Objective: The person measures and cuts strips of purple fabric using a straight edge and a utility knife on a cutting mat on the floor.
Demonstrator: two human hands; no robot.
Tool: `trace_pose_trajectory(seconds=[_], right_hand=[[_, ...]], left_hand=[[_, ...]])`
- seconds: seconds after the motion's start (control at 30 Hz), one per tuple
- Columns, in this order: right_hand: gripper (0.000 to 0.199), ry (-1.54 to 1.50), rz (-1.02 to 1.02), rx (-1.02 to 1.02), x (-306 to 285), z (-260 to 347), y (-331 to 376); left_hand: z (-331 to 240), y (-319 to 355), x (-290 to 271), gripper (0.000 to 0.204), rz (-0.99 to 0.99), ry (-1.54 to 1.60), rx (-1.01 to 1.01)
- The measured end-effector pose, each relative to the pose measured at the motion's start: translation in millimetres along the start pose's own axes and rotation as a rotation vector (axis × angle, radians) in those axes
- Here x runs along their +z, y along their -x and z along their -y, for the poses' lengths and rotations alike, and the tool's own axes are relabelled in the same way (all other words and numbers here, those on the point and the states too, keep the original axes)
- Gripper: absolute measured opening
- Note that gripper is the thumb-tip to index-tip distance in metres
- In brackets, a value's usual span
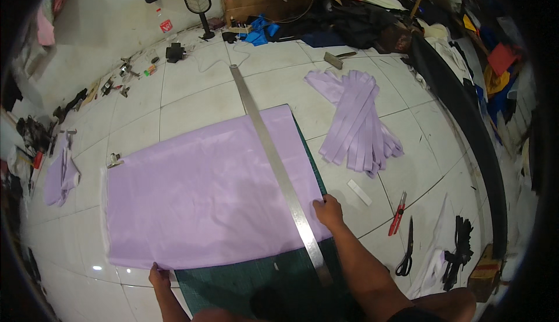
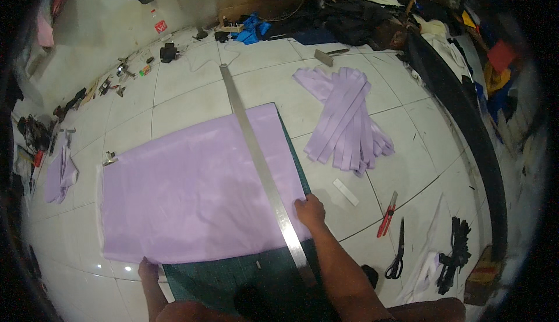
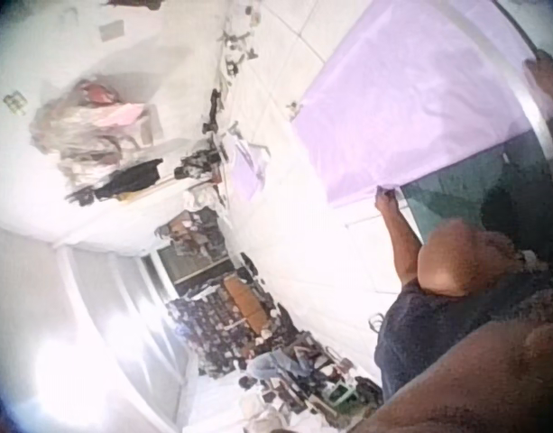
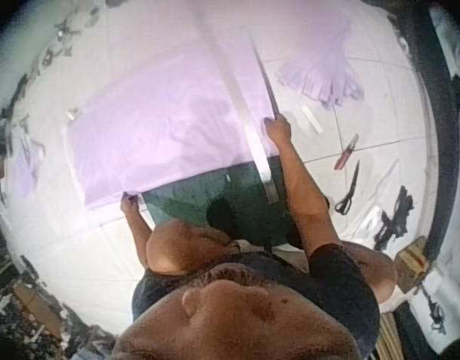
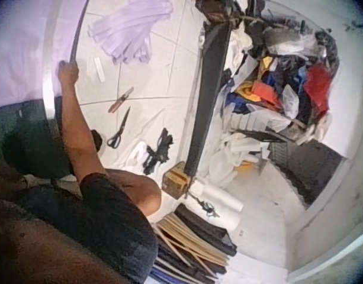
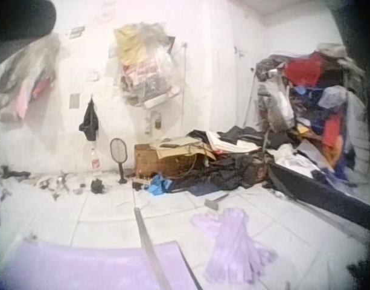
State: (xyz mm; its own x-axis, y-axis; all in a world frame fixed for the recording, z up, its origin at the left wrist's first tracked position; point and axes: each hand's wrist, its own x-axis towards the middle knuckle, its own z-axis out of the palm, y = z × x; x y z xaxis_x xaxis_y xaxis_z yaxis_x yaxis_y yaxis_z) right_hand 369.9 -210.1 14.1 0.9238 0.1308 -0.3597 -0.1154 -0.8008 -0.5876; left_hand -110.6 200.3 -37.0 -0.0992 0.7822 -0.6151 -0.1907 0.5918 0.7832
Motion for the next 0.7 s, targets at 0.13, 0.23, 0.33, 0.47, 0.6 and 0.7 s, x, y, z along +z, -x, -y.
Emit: trace_pose_trajectory(seconds=[0.13,0.23,0.33,0.47,0.6,0.7], right_hand=[[0.038,0.028,-0.064,-0.023,7.5,-11.3,-4.8],[0.037,0.019,-0.115,-0.04,8.6,-11.8,-10.3],[0.035,-0.027,-0.062,-0.016,0.9,-8.8,-16.0],[0.035,-0.067,-0.01,-0.037,-4.5,-15.2,-21.0],[0.034,-0.123,-0.038,-0.027,3.6,-43.0,-33.9],[0.031,-0.176,-0.018,0.004,6.9,-45.0,-36.6]], left_hand=[[7.0,-14.1,-10.2,0.039,-0.004,0.028,-0.021],[14.9,-14.7,-23.2,0.037,0.076,-0.245,0.071],[22.5,-7.0,-28.2,0.034,0.013,-0.214,0.047],[17.5,7.6,-27.7,0.032,0.048,-0.269,0.084],[25.3,19.5,2.8,0.029,-0.108,0.078,0.001],[20.4,41.9,18.9,0.028,-0.174,-0.136,0.024]])
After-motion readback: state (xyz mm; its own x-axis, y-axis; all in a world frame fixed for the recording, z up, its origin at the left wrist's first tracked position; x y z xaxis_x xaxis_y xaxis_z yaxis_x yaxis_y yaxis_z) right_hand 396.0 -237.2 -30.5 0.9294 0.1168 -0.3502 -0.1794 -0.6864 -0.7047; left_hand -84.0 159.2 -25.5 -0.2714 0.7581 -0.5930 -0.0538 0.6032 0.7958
